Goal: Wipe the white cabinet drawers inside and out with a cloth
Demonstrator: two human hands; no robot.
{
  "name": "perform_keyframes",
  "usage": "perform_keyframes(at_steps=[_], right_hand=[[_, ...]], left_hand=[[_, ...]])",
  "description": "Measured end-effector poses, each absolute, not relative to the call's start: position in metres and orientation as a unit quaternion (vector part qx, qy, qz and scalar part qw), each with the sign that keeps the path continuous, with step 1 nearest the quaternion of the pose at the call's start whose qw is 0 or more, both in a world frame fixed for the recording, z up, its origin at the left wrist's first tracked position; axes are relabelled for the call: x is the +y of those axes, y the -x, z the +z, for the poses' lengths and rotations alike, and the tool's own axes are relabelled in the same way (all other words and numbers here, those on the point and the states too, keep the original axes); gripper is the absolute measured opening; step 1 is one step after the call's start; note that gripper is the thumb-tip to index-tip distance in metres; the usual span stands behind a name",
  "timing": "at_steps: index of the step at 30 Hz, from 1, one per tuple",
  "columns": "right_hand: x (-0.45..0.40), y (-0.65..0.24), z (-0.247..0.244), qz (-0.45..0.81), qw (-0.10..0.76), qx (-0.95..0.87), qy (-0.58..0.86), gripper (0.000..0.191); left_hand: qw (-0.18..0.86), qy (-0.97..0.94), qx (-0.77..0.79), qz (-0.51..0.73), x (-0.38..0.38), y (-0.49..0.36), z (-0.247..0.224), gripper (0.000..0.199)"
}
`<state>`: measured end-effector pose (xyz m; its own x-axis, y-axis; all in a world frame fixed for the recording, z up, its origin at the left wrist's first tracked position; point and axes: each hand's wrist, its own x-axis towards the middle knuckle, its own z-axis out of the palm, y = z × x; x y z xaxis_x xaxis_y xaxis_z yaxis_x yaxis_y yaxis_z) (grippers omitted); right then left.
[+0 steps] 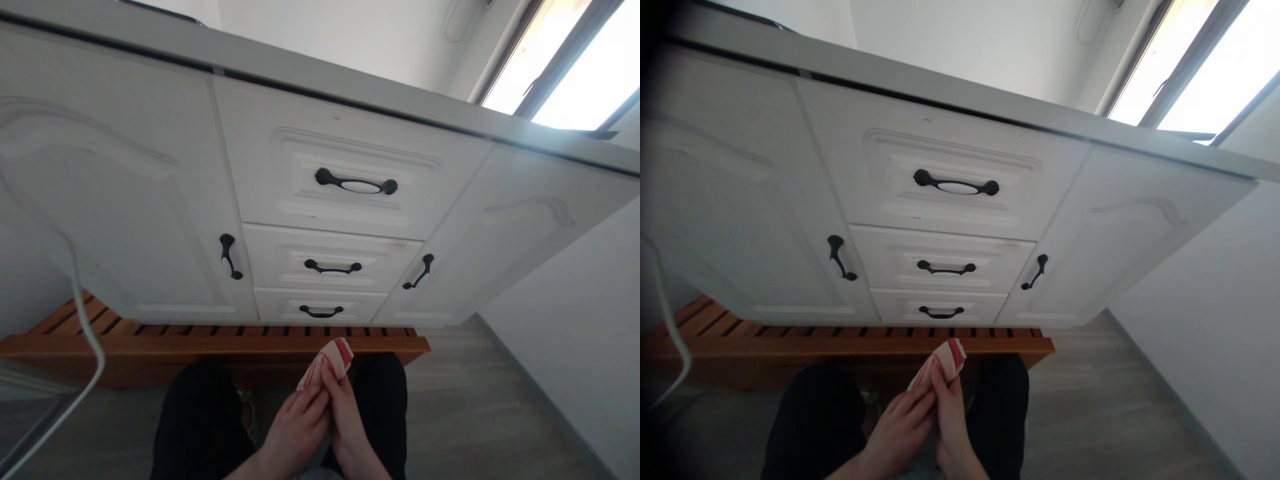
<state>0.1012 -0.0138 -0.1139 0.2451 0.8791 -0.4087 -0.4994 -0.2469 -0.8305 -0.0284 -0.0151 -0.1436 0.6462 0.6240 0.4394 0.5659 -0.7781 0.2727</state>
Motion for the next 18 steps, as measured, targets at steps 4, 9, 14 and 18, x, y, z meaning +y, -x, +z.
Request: perform_keyframes(at_steps=[4,9,14,18], right_hand=[[-0.001,-0.118,-0.11,0.589,0.619,-0.131,0.503,0.055],[0.005,-0.131,-0.099,0.618,0.627,-0.143,0.451,0.054],[0.001,-0.12,-0.11,0.61,0.596,-0.208,0.478,0.057],[0.0,-0.123,-0.124,0.506,0.586,-0.286,0.564,0.055]], left_hand=[[0.106,-0.902,0.256,0.333,-0.019,0.03,-0.138,0.055],[0.245,-0.723,0.455,0.459,-0.009,0.04,-0.123,0.057],[0.534,-0.557,0.469,0.429,0.001,0.027,-0.116,0.076],[0.606,-0.501,0.468,0.404,0.002,0.02,-0.11,0.079]])
